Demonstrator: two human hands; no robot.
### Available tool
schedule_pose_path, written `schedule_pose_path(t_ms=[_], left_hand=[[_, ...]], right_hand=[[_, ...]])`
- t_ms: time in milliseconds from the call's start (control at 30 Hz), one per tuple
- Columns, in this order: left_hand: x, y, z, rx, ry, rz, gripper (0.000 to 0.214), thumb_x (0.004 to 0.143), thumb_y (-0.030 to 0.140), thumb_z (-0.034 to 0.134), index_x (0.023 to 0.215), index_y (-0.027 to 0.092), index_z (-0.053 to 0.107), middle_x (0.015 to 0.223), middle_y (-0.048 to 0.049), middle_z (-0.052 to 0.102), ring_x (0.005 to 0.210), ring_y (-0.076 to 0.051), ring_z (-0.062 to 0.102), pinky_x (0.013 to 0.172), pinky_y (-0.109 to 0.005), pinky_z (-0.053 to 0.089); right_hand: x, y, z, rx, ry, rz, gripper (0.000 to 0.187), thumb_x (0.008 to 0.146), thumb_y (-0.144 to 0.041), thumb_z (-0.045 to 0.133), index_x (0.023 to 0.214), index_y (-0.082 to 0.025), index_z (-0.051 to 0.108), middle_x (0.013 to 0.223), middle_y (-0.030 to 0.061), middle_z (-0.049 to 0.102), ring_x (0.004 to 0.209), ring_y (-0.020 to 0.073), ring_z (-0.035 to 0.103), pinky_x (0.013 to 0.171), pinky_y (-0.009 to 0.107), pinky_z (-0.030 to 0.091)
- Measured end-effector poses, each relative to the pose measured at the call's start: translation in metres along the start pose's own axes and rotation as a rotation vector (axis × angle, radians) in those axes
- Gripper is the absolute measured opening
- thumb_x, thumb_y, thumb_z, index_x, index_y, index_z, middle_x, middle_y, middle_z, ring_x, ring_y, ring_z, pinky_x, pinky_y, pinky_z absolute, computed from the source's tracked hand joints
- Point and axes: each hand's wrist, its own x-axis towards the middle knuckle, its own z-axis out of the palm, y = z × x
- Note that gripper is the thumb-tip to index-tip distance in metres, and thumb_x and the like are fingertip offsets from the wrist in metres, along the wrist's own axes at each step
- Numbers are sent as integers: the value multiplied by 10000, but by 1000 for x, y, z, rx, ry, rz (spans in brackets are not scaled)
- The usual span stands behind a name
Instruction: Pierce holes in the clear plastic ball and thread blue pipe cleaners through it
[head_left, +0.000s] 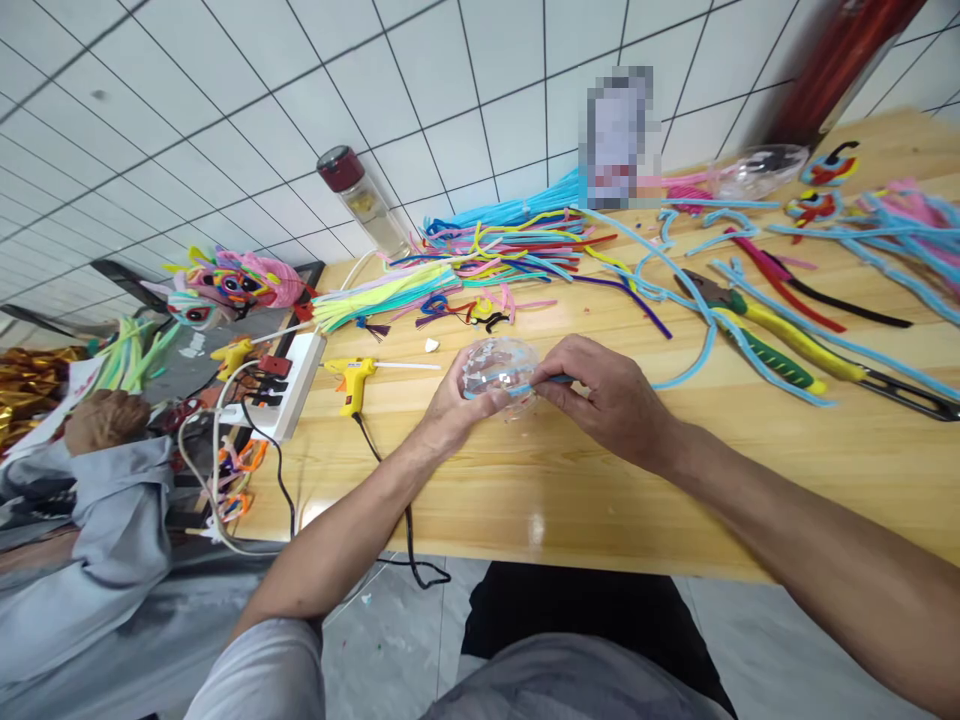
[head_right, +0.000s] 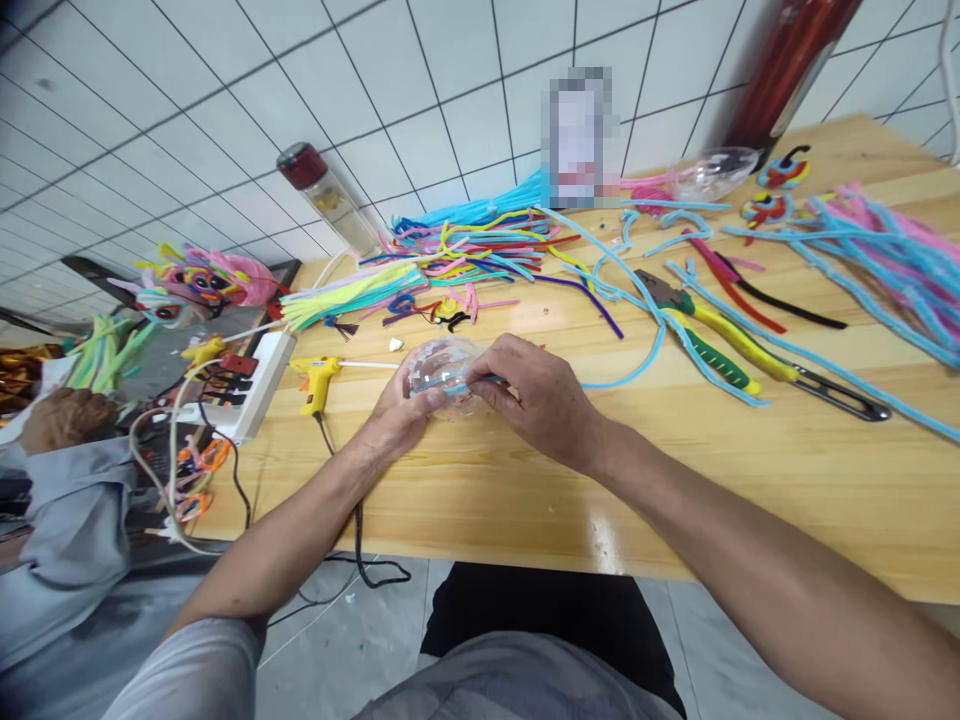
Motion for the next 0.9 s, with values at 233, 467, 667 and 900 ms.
schedule_pose_path(t_ms=[233,467,667,900], left_hand=[[0,-2,-1,18,6,0,866,564,503,967,1301,242,595,1259,-87,720,1164,-285,689,1004,-391,548],[0,-1,0,17,-2,1,839,592,499,949,1305,249,586,1260,-80,717,1158,-279,691,1004,-392,550],[-1,-1,0,23,9,-13,869,592,497,950,1333,242,575,1327,-104,696,1221,-304,673,1056,-429,534],[-2,2,1,16,-1,-31,908,590,503,957,1362,238,558,1354,-109,685,1252,-322,664,1086,-441,517]], right_hand=[[-1,0,0,10,7,-4,62,985,-168,637,964,-206,681,874,32,667,813,164,642,715,295,502],[0,-1,0,25,-7,34,81,991,-197,621,953,-226,687,875,24,679,812,166,640,718,299,502],[0,-2,-2,23,-11,33,79,985,-182,629,951,-225,686,854,18,670,799,158,641,711,290,505],[0,-1,-2,33,-7,25,83,981,-168,639,971,-229,696,876,21,694,816,160,656,717,288,505]])
